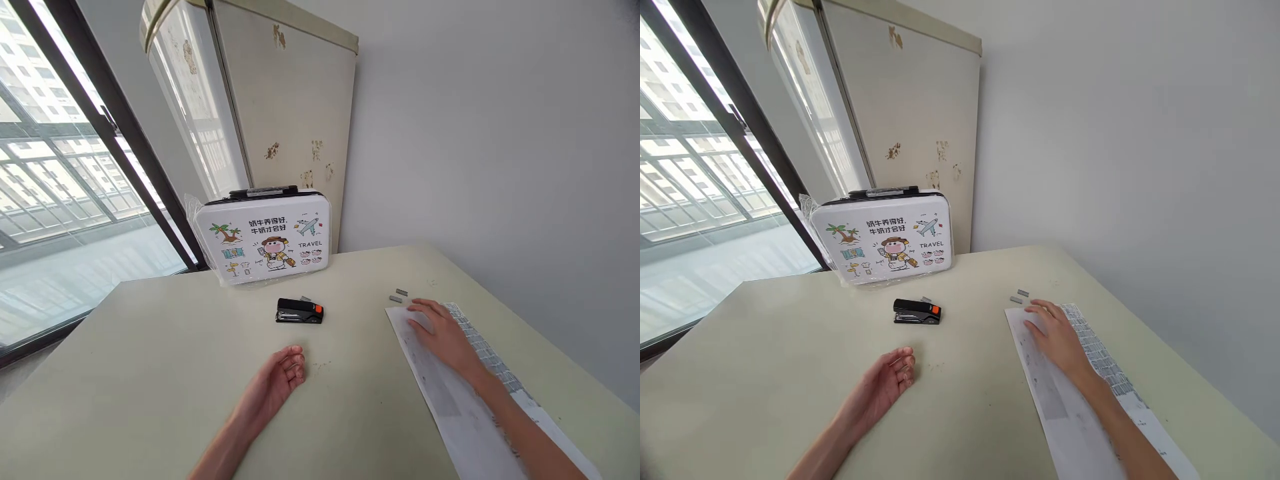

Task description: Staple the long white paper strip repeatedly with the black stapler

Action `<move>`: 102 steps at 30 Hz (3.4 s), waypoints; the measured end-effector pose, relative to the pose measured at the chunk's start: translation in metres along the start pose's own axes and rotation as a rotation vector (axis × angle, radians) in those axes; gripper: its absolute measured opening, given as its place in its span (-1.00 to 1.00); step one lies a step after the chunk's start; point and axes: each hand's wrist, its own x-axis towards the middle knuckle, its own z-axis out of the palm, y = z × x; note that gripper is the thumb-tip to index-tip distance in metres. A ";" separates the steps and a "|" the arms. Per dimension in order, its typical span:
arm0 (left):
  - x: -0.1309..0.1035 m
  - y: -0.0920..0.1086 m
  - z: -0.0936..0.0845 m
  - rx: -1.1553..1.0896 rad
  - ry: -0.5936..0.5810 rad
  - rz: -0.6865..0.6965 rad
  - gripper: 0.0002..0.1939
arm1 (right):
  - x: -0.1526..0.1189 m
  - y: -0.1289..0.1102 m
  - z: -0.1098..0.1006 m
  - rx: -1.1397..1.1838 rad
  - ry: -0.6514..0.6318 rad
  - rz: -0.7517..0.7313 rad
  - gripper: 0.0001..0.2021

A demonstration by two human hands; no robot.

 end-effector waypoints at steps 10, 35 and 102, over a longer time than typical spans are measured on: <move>0.009 0.027 -0.014 -0.039 0.150 0.145 -0.89 | -0.128 0.095 -0.092 -0.018 -0.026 0.430 -0.40; 0.012 0.021 -0.016 0.005 0.167 0.180 -0.91 | -0.140 0.091 -0.074 -0.345 -0.282 0.060 -0.28; 0.007 0.011 -0.010 1.960 -0.089 0.709 -0.36 | -0.082 -0.082 -0.030 0.643 -0.335 0.259 -0.54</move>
